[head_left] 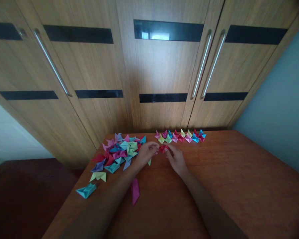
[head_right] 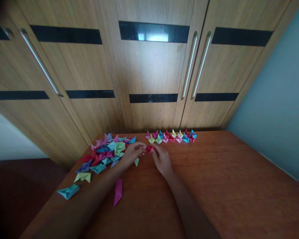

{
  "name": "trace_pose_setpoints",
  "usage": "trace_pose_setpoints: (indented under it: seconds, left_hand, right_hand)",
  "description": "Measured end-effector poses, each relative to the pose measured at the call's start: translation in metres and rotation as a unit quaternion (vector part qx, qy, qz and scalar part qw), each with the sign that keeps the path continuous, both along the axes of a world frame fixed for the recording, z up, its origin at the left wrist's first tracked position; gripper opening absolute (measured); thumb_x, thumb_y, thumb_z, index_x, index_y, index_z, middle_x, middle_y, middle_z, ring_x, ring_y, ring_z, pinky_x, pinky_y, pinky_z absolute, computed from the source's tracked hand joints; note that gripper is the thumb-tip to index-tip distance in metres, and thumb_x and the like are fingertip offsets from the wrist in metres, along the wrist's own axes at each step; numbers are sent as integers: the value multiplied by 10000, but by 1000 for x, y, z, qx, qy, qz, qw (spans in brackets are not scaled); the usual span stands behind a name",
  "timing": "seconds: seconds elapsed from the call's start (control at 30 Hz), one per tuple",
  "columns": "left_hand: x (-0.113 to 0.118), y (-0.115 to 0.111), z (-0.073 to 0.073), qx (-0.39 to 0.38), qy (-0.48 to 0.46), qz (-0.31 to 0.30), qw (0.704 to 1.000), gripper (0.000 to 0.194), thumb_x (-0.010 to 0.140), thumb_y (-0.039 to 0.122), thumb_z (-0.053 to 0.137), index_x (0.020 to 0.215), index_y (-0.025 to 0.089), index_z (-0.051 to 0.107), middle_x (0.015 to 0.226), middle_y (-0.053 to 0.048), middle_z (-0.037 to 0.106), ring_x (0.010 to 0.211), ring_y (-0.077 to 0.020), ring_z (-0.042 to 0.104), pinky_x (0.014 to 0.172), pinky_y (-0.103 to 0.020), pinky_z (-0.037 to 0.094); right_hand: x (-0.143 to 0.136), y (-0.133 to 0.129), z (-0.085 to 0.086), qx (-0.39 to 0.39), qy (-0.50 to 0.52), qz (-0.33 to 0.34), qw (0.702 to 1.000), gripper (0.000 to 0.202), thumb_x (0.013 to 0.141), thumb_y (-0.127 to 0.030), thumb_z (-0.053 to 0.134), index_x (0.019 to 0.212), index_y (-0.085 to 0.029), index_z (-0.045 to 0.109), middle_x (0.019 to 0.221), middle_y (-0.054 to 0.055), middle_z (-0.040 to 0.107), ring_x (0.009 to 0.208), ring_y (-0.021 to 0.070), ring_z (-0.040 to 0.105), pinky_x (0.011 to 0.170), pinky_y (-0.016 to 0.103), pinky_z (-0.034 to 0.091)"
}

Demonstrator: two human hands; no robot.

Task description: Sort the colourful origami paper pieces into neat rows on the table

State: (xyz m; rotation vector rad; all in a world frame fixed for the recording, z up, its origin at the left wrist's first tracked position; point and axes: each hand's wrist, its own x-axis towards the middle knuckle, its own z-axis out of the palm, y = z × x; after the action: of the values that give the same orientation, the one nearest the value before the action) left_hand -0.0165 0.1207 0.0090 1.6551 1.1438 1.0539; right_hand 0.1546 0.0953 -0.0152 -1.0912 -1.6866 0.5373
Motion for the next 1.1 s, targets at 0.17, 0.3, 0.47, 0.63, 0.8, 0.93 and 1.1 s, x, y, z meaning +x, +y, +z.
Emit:
trace_pose_setpoints:
  seconds: [0.17,0.3,0.47,0.63,0.8,0.93,1.1]
  left_hand:
    - [-10,-7,5,51,23,-11,998,198,771,316,621,868,155,681,763,-37,684,703,-153,621,668,-248,478]
    - [-16,-13,11,67,35,-22,997,191,766,276,631,907,155,676,822,-44,697,731,-154,626,688,-252,477]
    - [-21,-20,16,63,70,-89,992,194,792,274,616,930,146,662,809,-42,710,721,-147,646,657,-235,488]
    - [-21,-15,25,139,256,-63,955,163,829,251,581,951,173,657,826,-18,716,729,-130,648,671,-212,483]
    - [-8,6,26,171,409,-7,896,130,835,204,550,885,179,667,897,-65,702,878,-189,640,800,-279,462]
    - [8,22,21,156,472,21,867,195,873,276,500,880,170,663,923,-119,687,921,-236,636,824,-335,460]
    - [20,34,19,146,517,38,843,245,896,291,455,998,166,639,962,-145,678,921,-254,642,804,-347,472]
  right_hand:
    - [-5,2,-4,-110,154,49,981,267,855,-463,477,958,-223,535,768,-6,641,514,114,561,438,223,451]
    - [-5,3,-4,-167,202,105,959,272,827,-482,513,875,-215,496,741,-10,649,482,98,558,426,202,394]
    - [-3,3,-3,-217,224,147,939,304,813,-512,517,856,-212,494,710,-5,654,519,107,570,461,203,388]
    - [1,10,-13,-181,177,72,965,332,838,-511,459,963,-208,512,677,-8,640,499,119,548,459,222,392]
    - [9,14,-22,-103,11,-25,994,267,869,-390,441,1045,-213,535,668,-12,663,575,150,601,581,258,443]
    - [11,11,-19,-99,-82,-26,991,246,861,-294,442,1068,-224,554,695,-17,685,660,163,645,631,257,448]
    - [9,9,-16,-106,-110,-37,988,243,849,-235,455,1064,-235,567,719,-23,696,704,159,659,674,249,457]
